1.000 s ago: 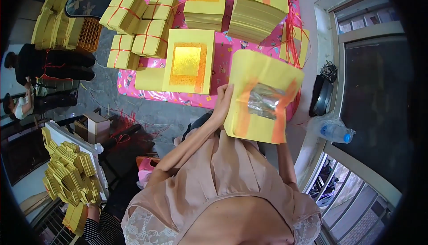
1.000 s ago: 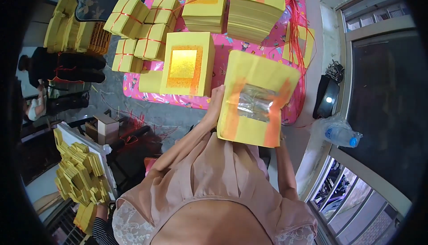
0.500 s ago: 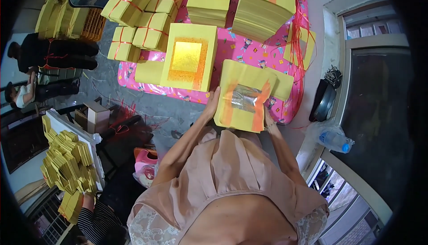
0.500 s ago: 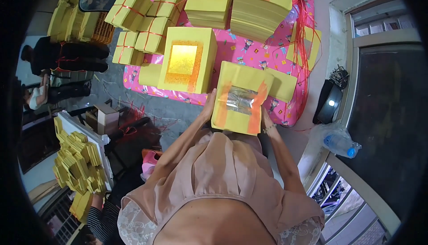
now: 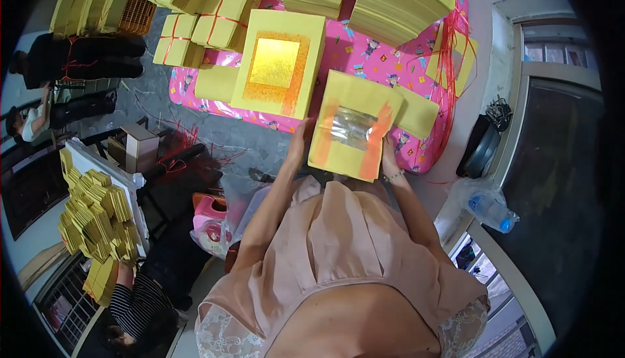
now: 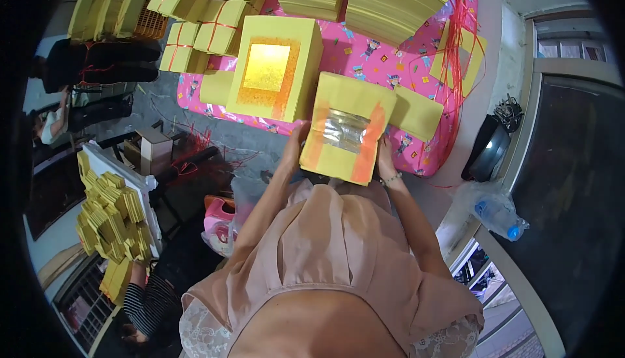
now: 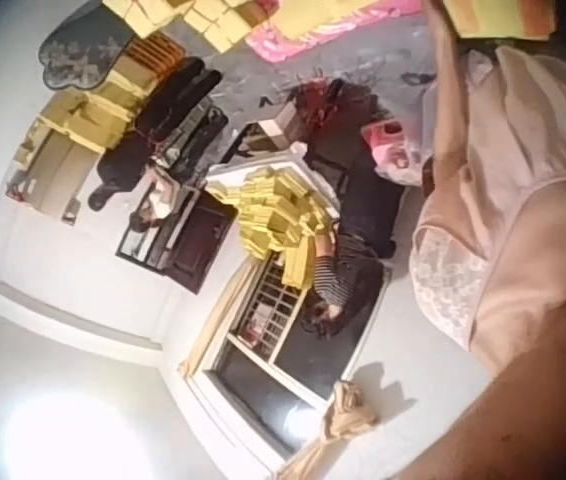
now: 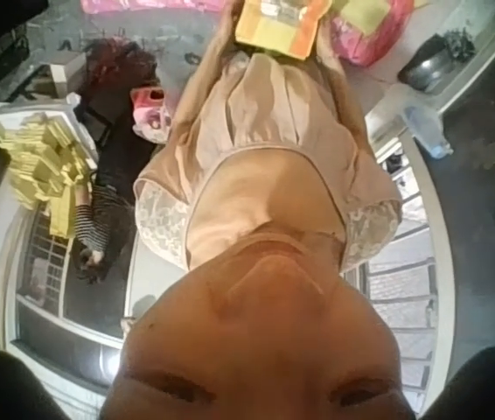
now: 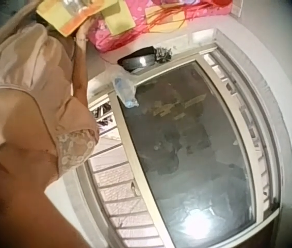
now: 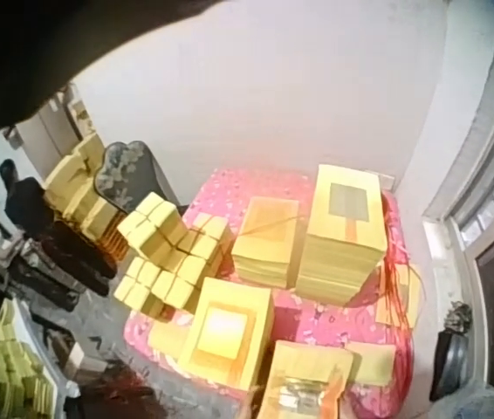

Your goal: Stack and organize large quantities of yellow paper ritual items.

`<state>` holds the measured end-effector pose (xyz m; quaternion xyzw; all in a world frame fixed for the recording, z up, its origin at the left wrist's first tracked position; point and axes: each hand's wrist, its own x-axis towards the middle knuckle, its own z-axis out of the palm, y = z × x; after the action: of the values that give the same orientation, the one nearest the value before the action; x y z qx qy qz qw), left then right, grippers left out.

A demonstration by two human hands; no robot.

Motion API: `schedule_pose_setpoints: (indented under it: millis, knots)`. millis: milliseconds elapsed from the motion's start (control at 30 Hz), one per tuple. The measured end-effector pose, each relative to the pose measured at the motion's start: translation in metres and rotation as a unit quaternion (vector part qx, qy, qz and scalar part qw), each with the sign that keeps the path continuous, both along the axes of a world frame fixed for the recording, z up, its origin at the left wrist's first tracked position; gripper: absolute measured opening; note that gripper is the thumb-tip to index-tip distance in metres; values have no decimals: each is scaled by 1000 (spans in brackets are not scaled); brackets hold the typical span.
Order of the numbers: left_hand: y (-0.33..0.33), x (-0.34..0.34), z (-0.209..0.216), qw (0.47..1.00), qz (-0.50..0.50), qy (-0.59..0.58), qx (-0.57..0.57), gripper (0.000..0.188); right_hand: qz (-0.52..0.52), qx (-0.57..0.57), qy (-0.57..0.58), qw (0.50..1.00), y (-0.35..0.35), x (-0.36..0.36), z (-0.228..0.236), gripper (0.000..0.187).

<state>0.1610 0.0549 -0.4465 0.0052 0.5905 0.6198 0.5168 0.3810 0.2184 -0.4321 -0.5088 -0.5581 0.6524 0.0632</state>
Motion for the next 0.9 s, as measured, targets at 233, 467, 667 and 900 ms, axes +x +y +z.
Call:
schedule_pose_setpoints:
  millis: [233, 467, 667, 900]
  knots:
    - [-17, 32, 58, 908, 126, -378, -129, 55, -125, -191, 79, 970, -18, 4, 68, 47]
    - [-1, 36, 66, 908, 157, -384, -66, 45, -141, -335, 191, 912, -21, -3, 54, 48]
    - [14, 30, 76, 920, 113, -363, -96, 62, -194, -405, 147, 882, -2, -8, 49, 44]
    - [35, 18, 60, 959, 75, -271, -39, 76, -250, -374, 95, 888, 20, -45, 74, 49]
